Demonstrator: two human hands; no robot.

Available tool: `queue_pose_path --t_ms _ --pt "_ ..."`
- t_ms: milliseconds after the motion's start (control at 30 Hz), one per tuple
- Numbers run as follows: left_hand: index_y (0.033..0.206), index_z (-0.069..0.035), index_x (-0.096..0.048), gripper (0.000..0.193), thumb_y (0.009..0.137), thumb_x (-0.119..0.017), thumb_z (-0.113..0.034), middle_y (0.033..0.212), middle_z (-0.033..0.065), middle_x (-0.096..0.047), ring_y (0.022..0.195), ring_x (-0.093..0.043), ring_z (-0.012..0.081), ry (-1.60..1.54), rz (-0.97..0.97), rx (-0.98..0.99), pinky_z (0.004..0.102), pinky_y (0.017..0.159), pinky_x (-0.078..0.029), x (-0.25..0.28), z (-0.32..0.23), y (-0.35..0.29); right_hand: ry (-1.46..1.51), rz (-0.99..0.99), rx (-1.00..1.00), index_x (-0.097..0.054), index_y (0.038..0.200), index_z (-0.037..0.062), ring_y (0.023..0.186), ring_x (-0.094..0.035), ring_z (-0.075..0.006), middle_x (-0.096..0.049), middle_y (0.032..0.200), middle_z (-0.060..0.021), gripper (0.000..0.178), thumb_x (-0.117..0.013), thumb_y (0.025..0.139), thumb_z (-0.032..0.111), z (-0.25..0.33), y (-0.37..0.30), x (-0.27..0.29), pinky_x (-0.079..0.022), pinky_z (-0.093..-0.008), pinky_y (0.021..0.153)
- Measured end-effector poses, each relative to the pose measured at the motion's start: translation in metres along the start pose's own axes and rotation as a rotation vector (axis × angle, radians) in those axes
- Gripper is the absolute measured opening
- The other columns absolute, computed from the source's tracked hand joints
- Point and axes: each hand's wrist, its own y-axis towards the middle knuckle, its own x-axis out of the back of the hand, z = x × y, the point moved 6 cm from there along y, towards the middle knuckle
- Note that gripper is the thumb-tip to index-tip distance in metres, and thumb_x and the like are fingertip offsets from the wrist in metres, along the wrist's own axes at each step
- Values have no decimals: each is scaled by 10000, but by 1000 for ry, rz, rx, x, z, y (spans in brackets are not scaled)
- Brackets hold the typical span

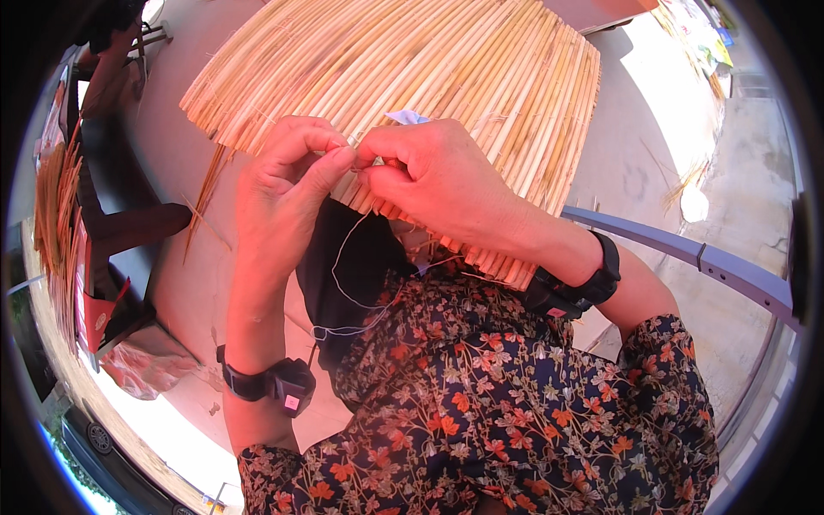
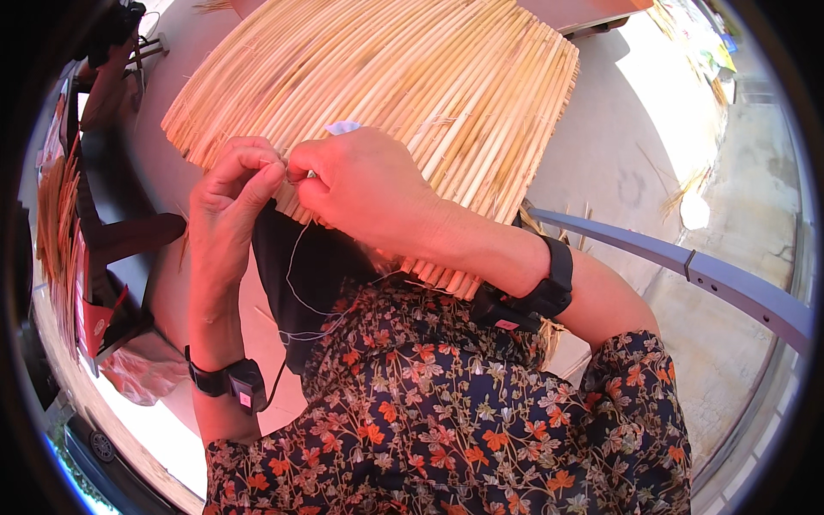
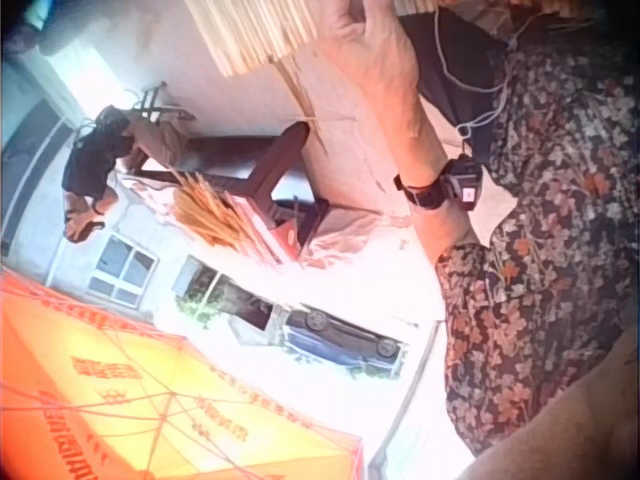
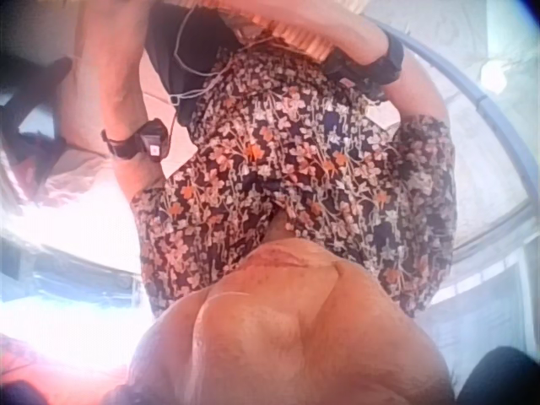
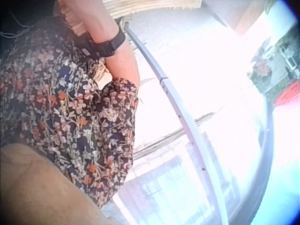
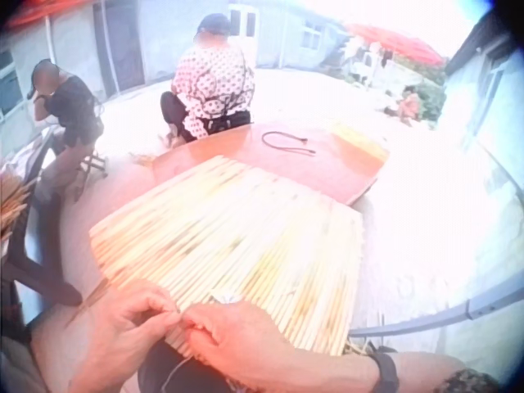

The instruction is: The person weaves a thin white string through the edges of a large, flat bamboo mat. They hold the mat with their left hand and use their right hand to pull the string through the bamboo slats, securing the structure. The task involves repetitive threading and tightening of the string along the mat's perimeter.

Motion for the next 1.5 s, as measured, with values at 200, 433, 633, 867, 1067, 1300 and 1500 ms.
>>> queue_pose_path --t_ms 200,433,633,867,1067,1300,1500 --pt "988 21 -723 99 893 -749 10 1172 85 -613 1010 -661 164 161 -54 -94 293 862 -544 -3 -8 -2 150 -1 -96 -724 909 34 720 -672 -319 -681 765 -150 149 -666 888 171 -3 -1 6 -523 -420 671" --pt "1013 1 -764 191 826 -787 32 1164 106 -614 1015 -658 212 423 -15 -161 303 866 -543 -15 -9 -7 320 48 -146 -714 966 4 664 -520 -11 -613 756 57 118 -691 966 119 -5 -6 15 -414 -209 570" --pt "956 17 -777 139 819 -786 37 1137 100 -617 991 -648 213 426 -49 -173 312 866 -540 -16 -7 -6 644 -34 -292 -723 954 -21 695 -564 -43 -616 716 21 156 -702 951 133 -11 -12 22 -452 -238 610" --pt "953 29 -771 131 823 -780 37 1127 107 -619 989 -651 212 425 -54 -172 312 857 -543 -17 -6 -7 54 -68 -1 -740 968 28 705 -664 -174 -702 790 -85 118 -706 931 134 -12 -4 27 -524 -313 665" --pt "964 34 -767 131 834 -780 29 1131 108 -620 983 -656 213 390 -66 -160 309 848 -545 -17 -5 -6 -50 -19 120 -747 949 69 775 -698 -333 -709 820 -128 120 -687 894 157 -6 -7 20 -552 -403 692" --pt "969 39 -763 131 838 -769 50 1136 113 -624 984 -660 214 423 -48 -163 306 848 -547 -18 -7 -7 -127 9 78 -750 941 69 723 -684 -274 -705 801 -99 83 -717 881 115 -6 -6 17 -536 -361 658" --pt "978 43 -762 137 842 -764 57 1135 110 -626 986 -665 212 400 -62 -165 306 847 -550 -19 -5 -7 -260 -35 217 -688 825 103 718 -677 -354 -672 748 -91 132 -673 886 220 -3 -5 14 -542 -446 634"
